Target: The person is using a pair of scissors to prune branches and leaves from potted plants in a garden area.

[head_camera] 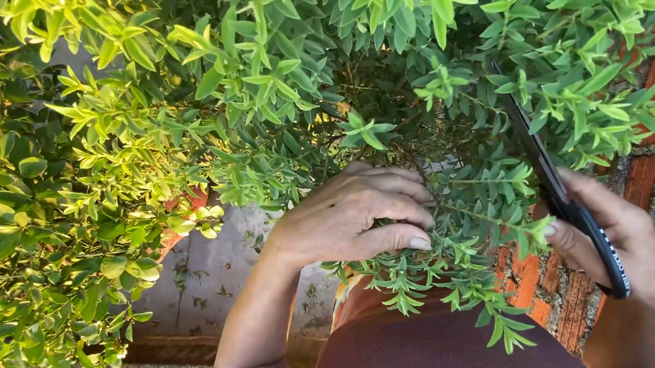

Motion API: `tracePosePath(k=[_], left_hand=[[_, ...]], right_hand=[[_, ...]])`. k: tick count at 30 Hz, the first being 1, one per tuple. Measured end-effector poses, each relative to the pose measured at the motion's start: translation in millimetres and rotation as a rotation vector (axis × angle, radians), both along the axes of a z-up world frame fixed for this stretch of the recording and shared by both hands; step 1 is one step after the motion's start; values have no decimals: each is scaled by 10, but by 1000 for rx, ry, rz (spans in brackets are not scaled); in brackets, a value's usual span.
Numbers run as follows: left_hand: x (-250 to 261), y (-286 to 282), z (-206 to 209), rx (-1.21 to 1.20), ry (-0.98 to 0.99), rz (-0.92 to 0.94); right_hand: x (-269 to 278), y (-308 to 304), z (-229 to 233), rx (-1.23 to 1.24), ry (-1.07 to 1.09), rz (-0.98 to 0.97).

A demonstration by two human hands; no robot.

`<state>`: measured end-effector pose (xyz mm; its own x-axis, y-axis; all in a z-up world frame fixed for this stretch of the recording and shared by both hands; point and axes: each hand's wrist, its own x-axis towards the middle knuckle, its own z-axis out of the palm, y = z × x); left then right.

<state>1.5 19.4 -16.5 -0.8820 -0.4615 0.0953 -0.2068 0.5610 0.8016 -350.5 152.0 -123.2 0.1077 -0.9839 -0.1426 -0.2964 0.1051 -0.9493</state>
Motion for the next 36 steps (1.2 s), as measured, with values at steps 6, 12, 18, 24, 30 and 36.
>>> tracePosePath(k=[6,12,18,24,30,36], left_hand=[[29,28,-40,-9,-11,-5],[43,65,-94,1,-23,3],[80,58,-106,6,-11,4],[77,73,-150,-4,-8,11],[101,105,-151,7,-8,25],[124,110,-170,-7,-16,27]], right_hand=[[50,-6,121,-24,-10,103],[29,133,-138,237,-202,144],[-88,57,-270,352,-174,79],[-259,-25,-532,421,-242,88],[-227,-187,-499,472,-496,55],[-437,-208,-697,577,-644,156]])
